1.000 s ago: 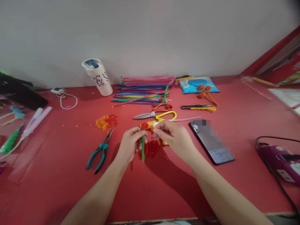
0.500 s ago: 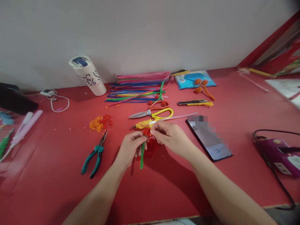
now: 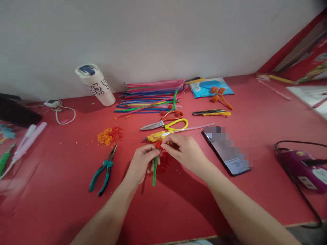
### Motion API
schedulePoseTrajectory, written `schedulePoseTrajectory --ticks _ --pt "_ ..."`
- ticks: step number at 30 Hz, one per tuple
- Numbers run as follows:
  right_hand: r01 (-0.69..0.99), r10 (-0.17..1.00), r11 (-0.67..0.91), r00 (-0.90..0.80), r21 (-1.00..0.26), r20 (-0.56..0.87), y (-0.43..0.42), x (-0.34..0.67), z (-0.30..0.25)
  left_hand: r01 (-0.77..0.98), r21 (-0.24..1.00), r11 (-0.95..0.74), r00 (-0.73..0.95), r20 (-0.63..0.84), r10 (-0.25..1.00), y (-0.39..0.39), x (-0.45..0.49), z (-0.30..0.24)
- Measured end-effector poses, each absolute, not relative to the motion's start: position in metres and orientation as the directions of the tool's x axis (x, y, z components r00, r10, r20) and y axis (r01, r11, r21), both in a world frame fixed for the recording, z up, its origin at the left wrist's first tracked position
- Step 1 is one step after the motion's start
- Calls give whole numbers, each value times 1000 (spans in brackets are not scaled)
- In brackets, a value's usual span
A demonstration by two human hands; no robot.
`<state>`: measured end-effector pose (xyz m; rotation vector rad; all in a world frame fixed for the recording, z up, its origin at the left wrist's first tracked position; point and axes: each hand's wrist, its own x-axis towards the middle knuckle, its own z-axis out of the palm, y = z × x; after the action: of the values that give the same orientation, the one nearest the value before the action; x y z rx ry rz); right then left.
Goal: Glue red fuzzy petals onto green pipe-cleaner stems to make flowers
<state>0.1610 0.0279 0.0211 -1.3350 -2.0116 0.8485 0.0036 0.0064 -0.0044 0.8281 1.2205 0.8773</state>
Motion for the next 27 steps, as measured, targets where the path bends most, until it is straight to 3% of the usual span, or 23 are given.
schedulePoseTrajectory --ticks 13,18,27 --pt "592 896 443 -280 -674 344 21 162 19 -202 868 454 131 -435 891 4 3 1" --pt "561 795 601 -342 -570 501 16 162 15 -252 861 441 138 -419 897 3 3 4" --pt "569 760 639 -364 -517 539 17 161 13 -232 881 412 136 -390 911 2 3 3"
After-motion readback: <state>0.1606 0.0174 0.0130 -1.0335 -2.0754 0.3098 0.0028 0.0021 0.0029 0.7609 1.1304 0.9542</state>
